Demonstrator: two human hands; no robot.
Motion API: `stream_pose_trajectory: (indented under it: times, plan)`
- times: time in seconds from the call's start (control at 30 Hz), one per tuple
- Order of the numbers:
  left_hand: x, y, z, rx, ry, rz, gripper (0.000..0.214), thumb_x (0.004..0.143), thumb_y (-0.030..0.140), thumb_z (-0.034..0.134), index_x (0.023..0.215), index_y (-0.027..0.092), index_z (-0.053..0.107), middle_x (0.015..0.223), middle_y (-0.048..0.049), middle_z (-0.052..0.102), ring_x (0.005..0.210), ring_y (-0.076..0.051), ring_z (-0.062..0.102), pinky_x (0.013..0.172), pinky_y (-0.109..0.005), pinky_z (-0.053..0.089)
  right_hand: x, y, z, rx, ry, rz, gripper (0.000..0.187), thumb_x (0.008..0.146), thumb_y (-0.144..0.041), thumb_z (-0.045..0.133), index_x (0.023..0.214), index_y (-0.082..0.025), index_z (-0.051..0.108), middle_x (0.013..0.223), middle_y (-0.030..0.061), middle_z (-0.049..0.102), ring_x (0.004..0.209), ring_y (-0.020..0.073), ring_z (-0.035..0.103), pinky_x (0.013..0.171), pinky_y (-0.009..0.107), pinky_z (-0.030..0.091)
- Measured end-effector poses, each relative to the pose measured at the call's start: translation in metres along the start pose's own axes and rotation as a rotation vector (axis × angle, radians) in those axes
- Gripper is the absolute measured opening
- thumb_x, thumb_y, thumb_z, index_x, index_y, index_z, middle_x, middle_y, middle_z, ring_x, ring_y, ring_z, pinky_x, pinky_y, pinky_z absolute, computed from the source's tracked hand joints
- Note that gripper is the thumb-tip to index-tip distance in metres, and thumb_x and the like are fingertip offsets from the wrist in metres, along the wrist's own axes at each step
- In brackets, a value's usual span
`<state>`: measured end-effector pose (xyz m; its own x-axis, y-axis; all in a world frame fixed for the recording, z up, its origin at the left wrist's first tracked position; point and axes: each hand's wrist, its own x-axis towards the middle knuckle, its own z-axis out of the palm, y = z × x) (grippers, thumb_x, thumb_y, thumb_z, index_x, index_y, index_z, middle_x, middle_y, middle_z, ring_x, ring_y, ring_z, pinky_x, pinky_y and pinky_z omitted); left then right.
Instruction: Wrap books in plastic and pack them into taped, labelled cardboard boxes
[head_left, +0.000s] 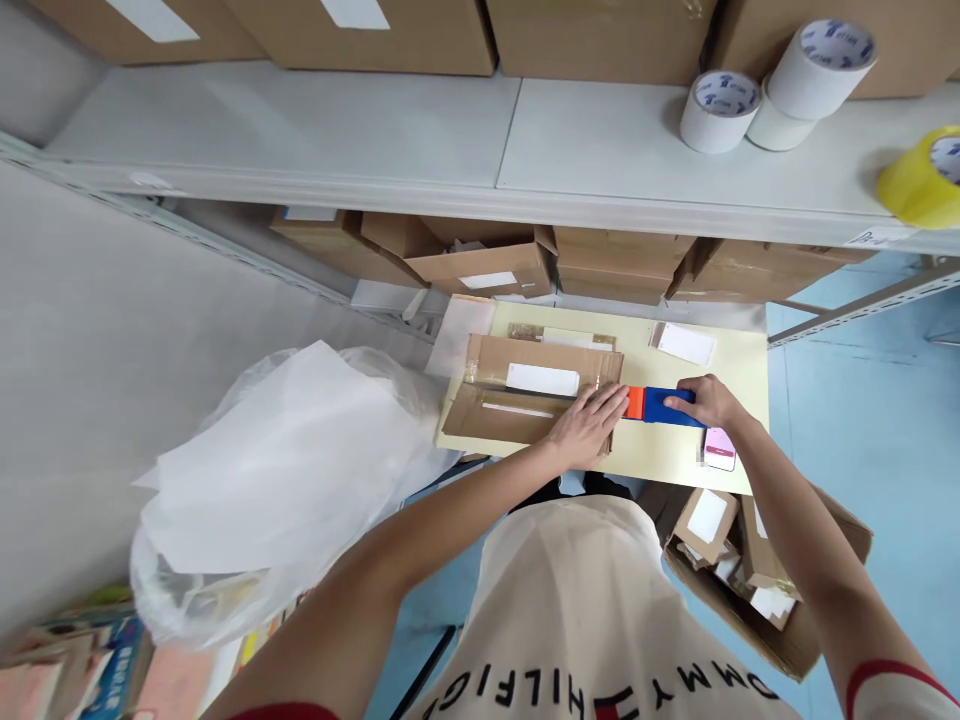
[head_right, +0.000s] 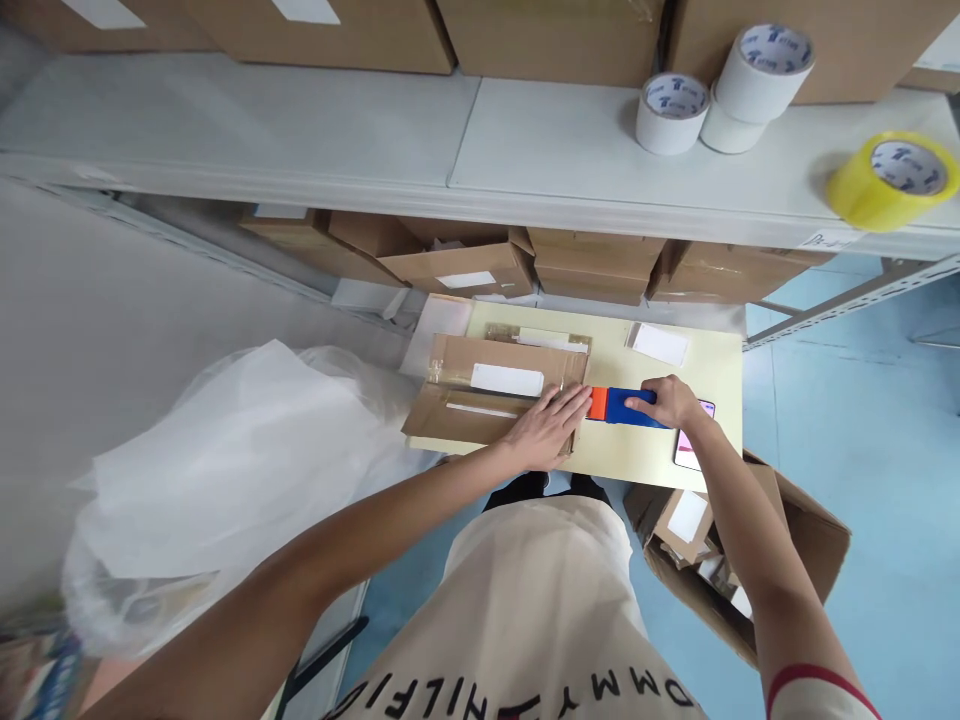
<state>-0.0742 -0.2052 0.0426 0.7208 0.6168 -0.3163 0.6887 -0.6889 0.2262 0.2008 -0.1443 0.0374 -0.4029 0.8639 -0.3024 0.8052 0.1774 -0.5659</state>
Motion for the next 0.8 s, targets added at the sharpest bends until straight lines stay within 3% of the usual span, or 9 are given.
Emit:
stream_pose_trajectory:
  times: [0.1, 0.2, 0.3, 0.4, 0.53, 0.67, 0.8]
  plan:
    - [0.003, 0.002, 0.002, 0.036, -0.012, -0.05, 0.086, 0.085, 0.04, 0.054, 0.157, 0.007, 0.02, 0.167, -0.0143, 0.012, 0.155, -0.031, 0.006, 0.124, -0.048, 0.006, -0.01, 0.012, -0.006, -0.02, -0.046, 0.016, 0.062, 0.076, -0.079, 0.048, 0.051, -0.023, 0.05, 0.045, 0.0002, 0.05, 0.045, 0.0144, 0.047, 0.048, 0.028, 0.037]
    - [0.004, 0.005, 0.003, 0.078, -0.008, -0.048, 0.088, 0.084, 0.041, 0.057, 0.158, 0.012, 0.021, 0.166, -0.012, 0.016, 0.155, -0.031, 0.006, 0.125, -0.052, 0.002, -0.016, 0.004, -0.011, -0.146, -0.068, 0.098, 0.061, 0.077, -0.079, 0.05, 0.052, -0.023, 0.055, 0.05, 0.0036, 0.056, 0.05, 0.0184, 0.055, 0.05, 0.03, 0.039]
    - [0.007, 0.011, 0.002, 0.094, -0.002, -0.083, 0.082, 0.084, 0.037, 0.057, 0.157, 0.014, 0.027, 0.166, -0.0128, 0.02, 0.154, -0.033, 0.009, 0.124, -0.056, 0.001, -0.012, -0.031, -0.014, -0.34, -0.097, 0.269, 0.058, 0.075, -0.077, 0.057, 0.063, -0.021, 0.068, 0.066, 0.0127, 0.067, 0.069, 0.0293, 0.067, 0.059, 0.036, 0.045]
    - [0.008, 0.015, 0.003, 0.09, 0.012, -0.115, 0.074, 0.086, 0.037, 0.056, 0.151, 0.009, 0.037, 0.164, -0.0173, 0.022, 0.153, -0.035, 0.01, 0.123, -0.06, 0.003, -0.002, -0.077, -0.014, -0.385, -0.103, 0.345, 0.059, 0.075, -0.073, 0.063, 0.081, -0.016, 0.076, 0.082, 0.0211, 0.07, 0.086, 0.0379, 0.069, 0.071, 0.043, 0.048]
    - [0.01, 0.012, 0.004, 0.085, 0.047, -0.105, 0.072, 0.084, 0.043, 0.059, 0.145, 0.007, 0.045, 0.162, -0.0206, 0.027, 0.153, -0.036, 0.009, 0.121, -0.064, 0.006, 0.007, -0.123, -0.022, -0.454, -0.094, 0.355, 0.055, 0.081, -0.064, 0.063, 0.094, -0.013, 0.076, 0.09, 0.0238, 0.072, 0.091, 0.0385, 0.07, 0.076, 0.044, 0.05]
    - [0.01, 0.01, 0.002, 0.087, 0.085, -0.092, 0.072, 0.081, 0.039, 0.062, 0.144, 0.008, 0.046, 0.159, -0.0216, 0.033, 0.152, -0.035, 0.016, 0.12, -0.065, 0.008, 0.011, -0.149, -0.027, -0.576, -0.183, 0.393, 0.04, 0.088, -0.045, 0.058, 0.106, -0.012, 0.074, 0.103, 0.0218, 0.072, 0.097, 0.0335, 0.07, 0.079, 0.04, 0.051]
    - [0.008, 0.011, 0.001, 0.098, 0.123, -0.081, 0.07, 0.078, 0.037, 0.067, 0.14, 0.009, 0.051, 0.154, -0.023, 0.04, 0.15, -0.037, 0.021, 0.12, -0.063, 0.013, 0.011, -0.153, -0.015, -0.614, -0.181, 0.415, 0.031, 0.089, -0.027, 0.058, 0.109, -0.008, 0.072, 0.111, 0.0248, 0.07, 0.105, 0.0352, 0.068, 0.083, 0.042, 0.051]
